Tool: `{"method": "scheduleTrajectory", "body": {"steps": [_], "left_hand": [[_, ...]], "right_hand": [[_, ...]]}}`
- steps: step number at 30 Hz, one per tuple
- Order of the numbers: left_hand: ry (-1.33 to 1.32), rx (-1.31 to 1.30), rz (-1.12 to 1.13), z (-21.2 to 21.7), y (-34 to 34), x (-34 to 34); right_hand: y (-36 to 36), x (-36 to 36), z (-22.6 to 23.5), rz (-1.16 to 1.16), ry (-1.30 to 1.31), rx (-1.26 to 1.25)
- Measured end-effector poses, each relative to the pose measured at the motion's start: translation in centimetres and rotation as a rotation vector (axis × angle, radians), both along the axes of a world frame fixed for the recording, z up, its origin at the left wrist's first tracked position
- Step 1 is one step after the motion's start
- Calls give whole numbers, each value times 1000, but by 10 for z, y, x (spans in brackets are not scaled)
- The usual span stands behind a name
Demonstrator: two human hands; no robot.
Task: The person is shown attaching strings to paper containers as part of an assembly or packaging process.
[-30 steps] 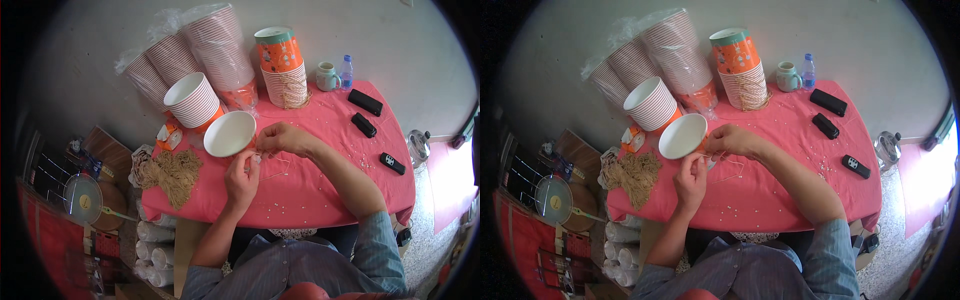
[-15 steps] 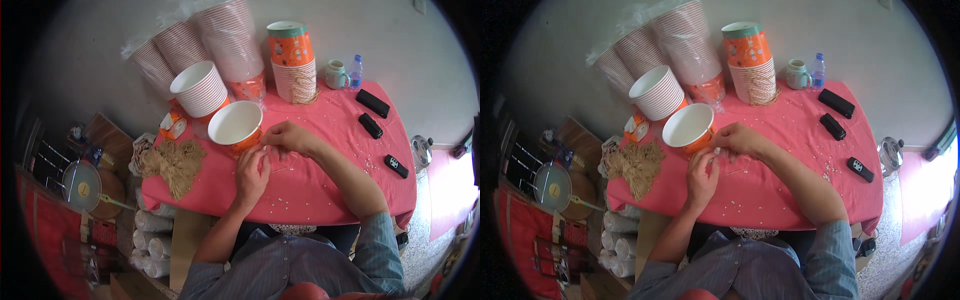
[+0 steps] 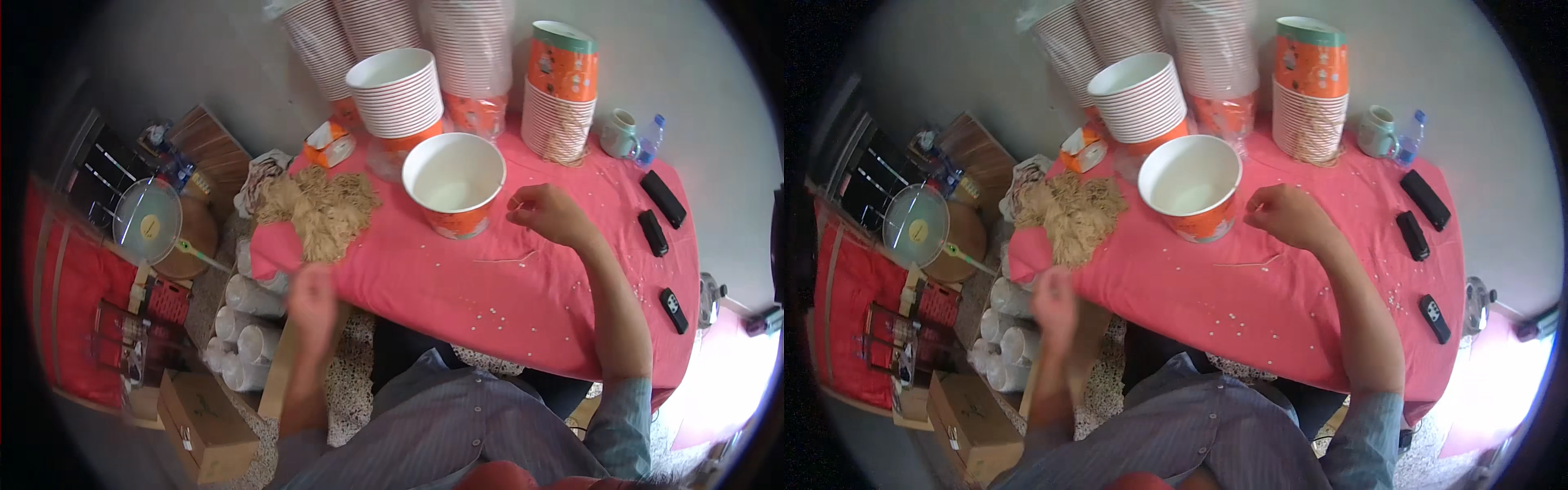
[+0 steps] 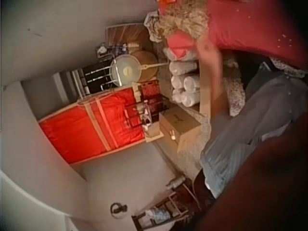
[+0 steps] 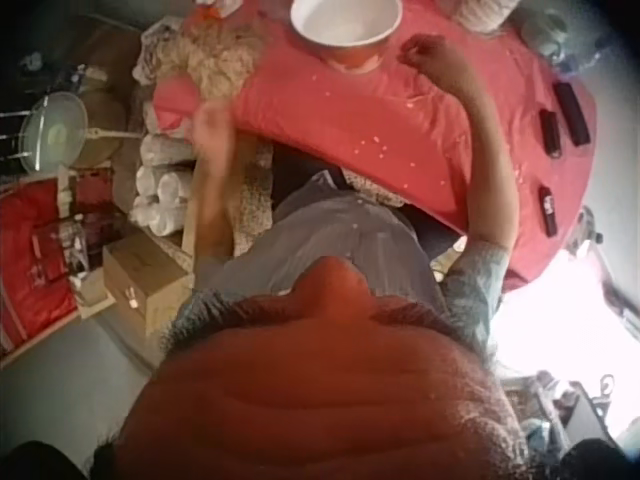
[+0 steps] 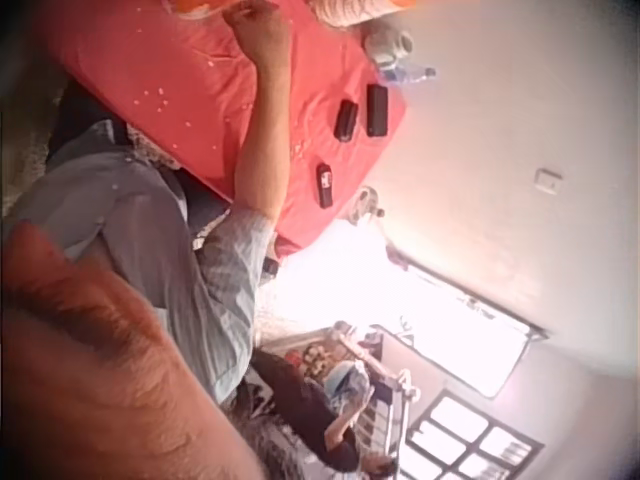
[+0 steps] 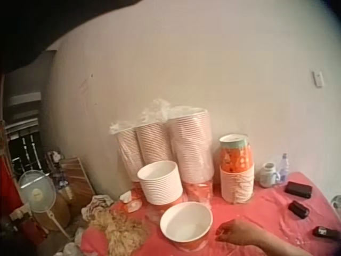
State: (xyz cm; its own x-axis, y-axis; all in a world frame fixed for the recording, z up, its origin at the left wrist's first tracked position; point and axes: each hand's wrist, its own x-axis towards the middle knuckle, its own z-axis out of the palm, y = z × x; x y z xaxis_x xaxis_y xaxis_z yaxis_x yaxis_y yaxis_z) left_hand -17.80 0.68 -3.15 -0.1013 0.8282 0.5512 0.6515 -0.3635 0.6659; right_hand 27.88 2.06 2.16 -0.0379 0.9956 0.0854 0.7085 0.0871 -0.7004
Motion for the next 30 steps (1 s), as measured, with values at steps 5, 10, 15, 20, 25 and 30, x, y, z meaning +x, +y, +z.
{"method": "scheduleTrajectory", "body": {"steps": [5,10,15,20,25,30], "left_hand": [[246,-196,580,-116,-12,-321],[615,-454,775,-189,-158,-391],[794,-754,663,-218,-302,-365],[946,-1047,593,-220,-326,-377],[504,-711,705,-228,-243,-358],[258,-446,231,-122,-53,-136]], "right_hand": [[2,-7,16,50,41,-64],[8,-6,8,97,14,-60],[5,2,10,54,37,-97],[8,8,-2,44,162,-214],[12,8,2,86,206,-181],[9,17,2,50,130,-213]]}}
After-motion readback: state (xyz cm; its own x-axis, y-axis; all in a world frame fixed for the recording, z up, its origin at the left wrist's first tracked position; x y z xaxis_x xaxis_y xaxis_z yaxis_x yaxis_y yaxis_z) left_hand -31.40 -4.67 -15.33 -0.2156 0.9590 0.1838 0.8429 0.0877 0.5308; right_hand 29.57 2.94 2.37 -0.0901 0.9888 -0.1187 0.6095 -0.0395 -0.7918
